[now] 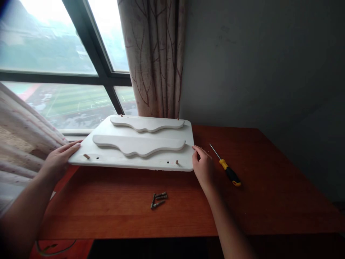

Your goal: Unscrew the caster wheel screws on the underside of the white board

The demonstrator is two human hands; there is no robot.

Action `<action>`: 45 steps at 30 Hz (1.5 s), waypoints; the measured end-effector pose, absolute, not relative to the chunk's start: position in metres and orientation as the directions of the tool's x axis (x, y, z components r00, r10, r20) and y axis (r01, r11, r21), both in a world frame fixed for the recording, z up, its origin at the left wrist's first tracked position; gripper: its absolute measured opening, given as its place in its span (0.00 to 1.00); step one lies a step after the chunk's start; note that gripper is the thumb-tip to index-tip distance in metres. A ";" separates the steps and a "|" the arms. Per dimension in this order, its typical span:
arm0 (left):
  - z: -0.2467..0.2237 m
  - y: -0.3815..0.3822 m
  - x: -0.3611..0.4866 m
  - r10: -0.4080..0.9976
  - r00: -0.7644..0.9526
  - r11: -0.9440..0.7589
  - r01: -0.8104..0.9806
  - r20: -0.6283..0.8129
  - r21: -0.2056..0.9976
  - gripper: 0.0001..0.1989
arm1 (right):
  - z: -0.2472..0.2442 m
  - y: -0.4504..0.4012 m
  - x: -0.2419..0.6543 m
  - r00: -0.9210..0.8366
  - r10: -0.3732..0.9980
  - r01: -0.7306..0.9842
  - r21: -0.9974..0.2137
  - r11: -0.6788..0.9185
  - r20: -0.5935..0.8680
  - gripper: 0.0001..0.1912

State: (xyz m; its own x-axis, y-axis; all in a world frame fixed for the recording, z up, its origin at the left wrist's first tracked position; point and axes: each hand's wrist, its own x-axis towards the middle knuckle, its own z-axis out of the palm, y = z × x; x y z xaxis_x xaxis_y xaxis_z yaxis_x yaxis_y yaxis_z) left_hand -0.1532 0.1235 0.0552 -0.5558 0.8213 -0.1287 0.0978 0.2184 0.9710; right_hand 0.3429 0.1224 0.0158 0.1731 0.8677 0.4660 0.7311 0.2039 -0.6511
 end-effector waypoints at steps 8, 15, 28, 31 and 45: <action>0.035 0.067 -0.135 0.743 -0.656 0.315 0.163 -0.136 0.935 0.19 | -0.016 0.102 0.427 0.115 0.815 0.930 -0.349 0.112 0.568 0.23; 0.021 0.007 -0.077 0.945 -0.321 0.228 0.785 0.063 0.576 0.17 | -0.039 0.070 0.483 0.107 0.883 0.979 -0.204 -0.013 0.457 0.24; 0.014 -0.005 0.073 0.889 0.451 -0.448 0.827 0.076 0.338 0.26 | -0.030 -0.013 0.476 -0.202 0.903 0.877 -0.339 0.339 0.380 0.15; 0.018 0.002 0.085 0.888 0.460 -0.443 0.838 0.026 0.319 0.26 | -0.022 -0.020 0.452 -0.254 0.879 0.829 -0.378 0.413 0.402 0.13; 0.019 0.013 0.083 0.884 0.461 -0.464 0.842 0.080 0.276 0.08 | -0.014 -0.011 0.390 -0.312 0.855 0.741 -0.458 0.492 0.414 0.15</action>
State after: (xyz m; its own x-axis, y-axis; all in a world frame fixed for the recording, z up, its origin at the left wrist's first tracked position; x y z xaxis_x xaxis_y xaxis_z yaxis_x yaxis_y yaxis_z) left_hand 0.0831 0.0132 0.0191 0.4614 0.8836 0.0795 0.8415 -0.4643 0.2762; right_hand 0.3901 -0.0114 -0.0139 -0.3116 0.8553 0.4140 0.7406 0.4916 -0.4581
